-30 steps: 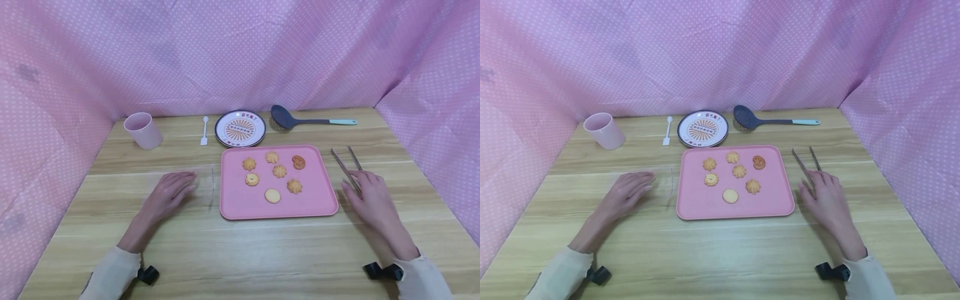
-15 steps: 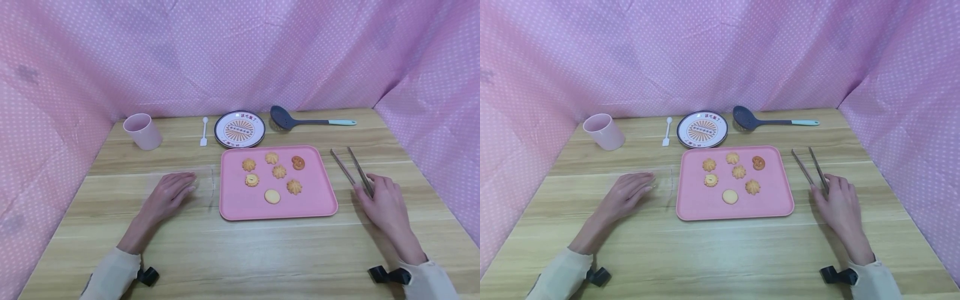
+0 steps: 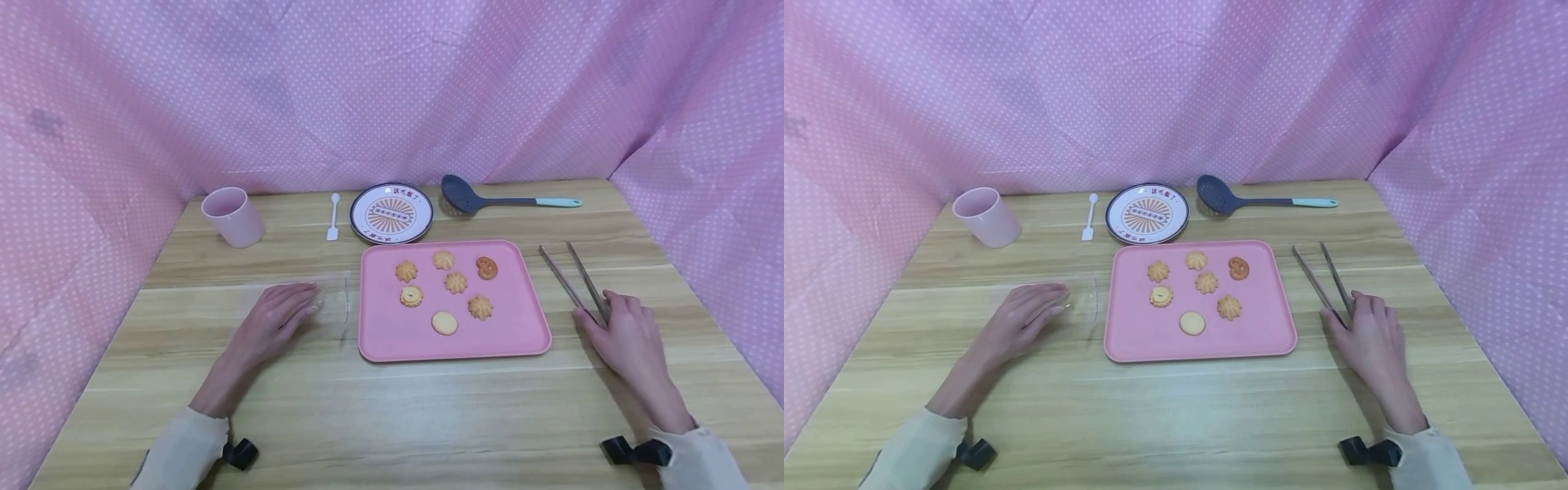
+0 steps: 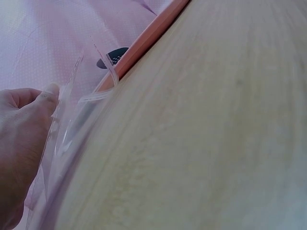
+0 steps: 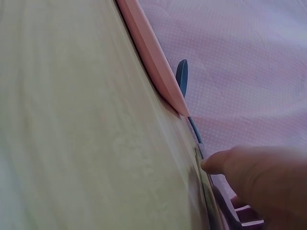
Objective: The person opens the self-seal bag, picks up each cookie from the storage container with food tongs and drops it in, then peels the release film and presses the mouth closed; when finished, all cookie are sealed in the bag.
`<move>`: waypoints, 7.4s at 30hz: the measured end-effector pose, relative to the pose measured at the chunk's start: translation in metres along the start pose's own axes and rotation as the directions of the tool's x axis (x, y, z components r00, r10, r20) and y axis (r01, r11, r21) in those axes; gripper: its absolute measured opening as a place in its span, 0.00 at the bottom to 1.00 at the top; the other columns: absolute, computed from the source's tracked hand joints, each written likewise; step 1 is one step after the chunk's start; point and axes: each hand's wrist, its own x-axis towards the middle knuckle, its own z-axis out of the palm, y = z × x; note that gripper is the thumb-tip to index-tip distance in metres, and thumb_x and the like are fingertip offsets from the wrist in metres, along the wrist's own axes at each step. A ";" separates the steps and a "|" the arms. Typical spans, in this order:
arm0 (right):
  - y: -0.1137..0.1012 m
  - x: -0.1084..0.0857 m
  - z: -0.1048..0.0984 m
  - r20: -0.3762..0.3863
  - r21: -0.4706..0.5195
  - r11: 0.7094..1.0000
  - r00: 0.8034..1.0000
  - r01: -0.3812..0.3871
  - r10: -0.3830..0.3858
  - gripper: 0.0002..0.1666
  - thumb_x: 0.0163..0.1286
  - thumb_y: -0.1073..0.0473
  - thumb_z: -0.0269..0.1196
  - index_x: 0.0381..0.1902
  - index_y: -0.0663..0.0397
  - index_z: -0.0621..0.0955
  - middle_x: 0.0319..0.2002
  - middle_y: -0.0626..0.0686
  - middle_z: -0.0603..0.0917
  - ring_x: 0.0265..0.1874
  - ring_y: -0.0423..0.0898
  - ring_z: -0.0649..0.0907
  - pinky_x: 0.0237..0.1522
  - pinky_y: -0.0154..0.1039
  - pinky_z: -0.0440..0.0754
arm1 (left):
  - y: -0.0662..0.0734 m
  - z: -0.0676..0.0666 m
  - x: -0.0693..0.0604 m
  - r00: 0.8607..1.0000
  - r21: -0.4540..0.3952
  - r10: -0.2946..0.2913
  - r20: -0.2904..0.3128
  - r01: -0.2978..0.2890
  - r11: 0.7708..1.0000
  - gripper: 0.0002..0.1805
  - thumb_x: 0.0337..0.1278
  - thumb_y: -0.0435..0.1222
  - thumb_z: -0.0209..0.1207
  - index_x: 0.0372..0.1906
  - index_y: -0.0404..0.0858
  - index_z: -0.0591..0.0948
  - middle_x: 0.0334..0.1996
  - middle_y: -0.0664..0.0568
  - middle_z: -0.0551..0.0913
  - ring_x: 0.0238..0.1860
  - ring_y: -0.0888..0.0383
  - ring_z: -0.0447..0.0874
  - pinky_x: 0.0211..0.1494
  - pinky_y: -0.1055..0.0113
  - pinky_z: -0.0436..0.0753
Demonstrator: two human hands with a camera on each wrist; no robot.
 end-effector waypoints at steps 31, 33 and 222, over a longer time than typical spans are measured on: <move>-0.002 -0.001 0.005 -0.022 -0.037 0.999 0.999 -0.039 0.039 0.34 0.75 0.51 0.64 0.56 0.84 0.73 0.53 0.81 0.69 0.49 0.79 0.68 0.44 0.74 0.69 | 0.001 -0.001 0.001 1.000 -0.002 -0.018 0.017 0.018 1.000 0.20 0.61 0.29 0.66 0.59 0.32 0.84 0.57 0.42 0.85 0.59 0.41 0.82 0.64 0.41 0.75; -0.002 -0.001 0.005 -0.030 -0.035 0.999 0.999 -0.035 0.034 0.34 0.75 0.52 0.64 0.56 0.84 0.73 0.53 0.81 0.69 0.49 0.79 0.69 0.44 0.73 0.69 | 0.001 -0.001 0.000 1.000 -0.001 -0.018 0.018 0.018 1.000 0.20 0.61 0.29 0.66 0.59 0.32 0.84 0.57 0.41 0.85 0.59 0.40 0.82 0.64 0.41 0.75; -0.147 0.043 0.034 0.094 0.006 0.737 0.733 0.676 -0.673 0.18 0.63 0.64 0.76 0.50 0.63 0.86 0.40 0.58 0.82 0.31 0.51 0.79 0.32 0.44 0.82 | 0.004 -0.002 -0.001 0.998 0.002 -0.048 0.046 0.048 0.999 0.20 0.61 0.30 0.67 0.59 0.32 0.84 0.58 0.41 0.85 0.61 0.41 0.81 0.66 0.44 0.74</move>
